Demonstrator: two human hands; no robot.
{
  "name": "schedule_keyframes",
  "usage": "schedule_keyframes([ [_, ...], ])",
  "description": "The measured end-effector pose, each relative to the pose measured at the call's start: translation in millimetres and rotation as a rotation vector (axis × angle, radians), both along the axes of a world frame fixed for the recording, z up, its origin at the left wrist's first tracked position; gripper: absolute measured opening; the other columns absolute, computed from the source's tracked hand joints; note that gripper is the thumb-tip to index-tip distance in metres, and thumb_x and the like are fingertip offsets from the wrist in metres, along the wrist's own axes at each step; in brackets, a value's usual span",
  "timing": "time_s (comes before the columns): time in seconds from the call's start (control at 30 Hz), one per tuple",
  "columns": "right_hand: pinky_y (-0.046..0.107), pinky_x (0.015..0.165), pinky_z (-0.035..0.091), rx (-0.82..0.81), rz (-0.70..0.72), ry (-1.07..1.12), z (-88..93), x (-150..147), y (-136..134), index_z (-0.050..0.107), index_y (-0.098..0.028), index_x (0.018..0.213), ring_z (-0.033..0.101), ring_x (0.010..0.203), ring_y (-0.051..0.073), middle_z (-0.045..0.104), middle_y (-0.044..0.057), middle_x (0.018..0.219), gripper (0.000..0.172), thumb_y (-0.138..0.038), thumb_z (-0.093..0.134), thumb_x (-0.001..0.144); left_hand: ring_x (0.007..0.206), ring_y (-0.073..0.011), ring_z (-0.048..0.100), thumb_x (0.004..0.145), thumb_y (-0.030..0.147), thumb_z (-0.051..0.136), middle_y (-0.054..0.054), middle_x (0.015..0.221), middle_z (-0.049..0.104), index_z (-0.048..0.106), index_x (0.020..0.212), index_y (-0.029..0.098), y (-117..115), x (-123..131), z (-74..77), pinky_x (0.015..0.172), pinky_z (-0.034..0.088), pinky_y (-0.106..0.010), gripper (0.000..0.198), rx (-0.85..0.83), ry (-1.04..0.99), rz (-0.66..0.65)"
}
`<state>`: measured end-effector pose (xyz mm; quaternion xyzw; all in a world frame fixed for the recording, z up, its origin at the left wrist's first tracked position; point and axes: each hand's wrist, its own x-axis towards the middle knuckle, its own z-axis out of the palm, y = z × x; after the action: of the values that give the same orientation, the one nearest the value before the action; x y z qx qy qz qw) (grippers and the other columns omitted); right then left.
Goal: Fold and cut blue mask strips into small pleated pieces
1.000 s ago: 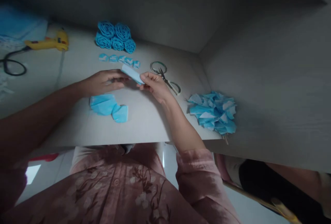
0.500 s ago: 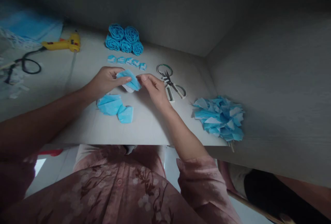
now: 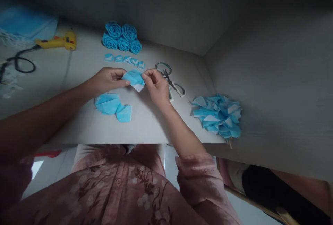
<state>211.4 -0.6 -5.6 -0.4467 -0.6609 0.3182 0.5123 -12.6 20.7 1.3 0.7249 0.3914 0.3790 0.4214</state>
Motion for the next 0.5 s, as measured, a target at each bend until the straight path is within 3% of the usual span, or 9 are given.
schedule_keyframes([
  [0.13,0.031,0.078,0.048,0.011,0.038,-0.125,-1.4,-2.5,-3.6,0.067,-0.024,0.09,0.06,0.077,0.016,0.067,0.0,0.082,0.036,-0.059,0.067,0.098,0.091,-0.0206,0.067,0.083,0.054,0.074,-0.005,0.095,0.075,0.076,0.102,0.02,-4.5,3.3,6.6,0.081,0.054,-0.032,0.039,0.019,-0.044,0.019],
  [0.23,0.032,0.081,0.05,0.034,0.068,-0.184,-0.7,-6.7,-6.8,0.07,-0.024,0.095,0.063,0.082,0.018,0.071,0.002,0.089,0.037,-0.061,0.067,0.099,0.077,-0.0171,0.059,0.082,0.05,0.073,-0.002,0.08,0.067,0.072,0.087,0.02,-7.1,4.7,5.8,0.07,0.047,-0.029,0.03,0.047,0.021,0.062],
  [0.33,0.032,0.08,0.049,0.037,0.005,-0.142,0.1,-8.4,-7.6,0.068,-0.025,0.1,0.063,0.081,0.018,0.07,0.001,0.089,0.044,-0.068,0.062,0.1,0.072,-0.0162,0.053,0.084,0.044,0.069,0.001,0.07,0.059,0.066,0.076,0.021,-8.8,4.8,4.3,0.066,0.043,-0.03,0.025,0.076,0.057,0.148],
  [0.5,0.032,0.077,0.046,0.029,-0.101,-0.104,1.8,-6.8,-10.0,0.057,-0.026,0.077,0.055,0.07,0.016,0.055,-0.002,0.069,0.058,-0.075,0.047,0.105,0.079,-0.0184,0.056,0.088,0.037,0.067,0.0,0.074,0.062,0.066,0.081,0.022,-9.3,4.5,7.2,0.073,0.047,-0.03,0.017,0.198,-0.016,0.353],
])
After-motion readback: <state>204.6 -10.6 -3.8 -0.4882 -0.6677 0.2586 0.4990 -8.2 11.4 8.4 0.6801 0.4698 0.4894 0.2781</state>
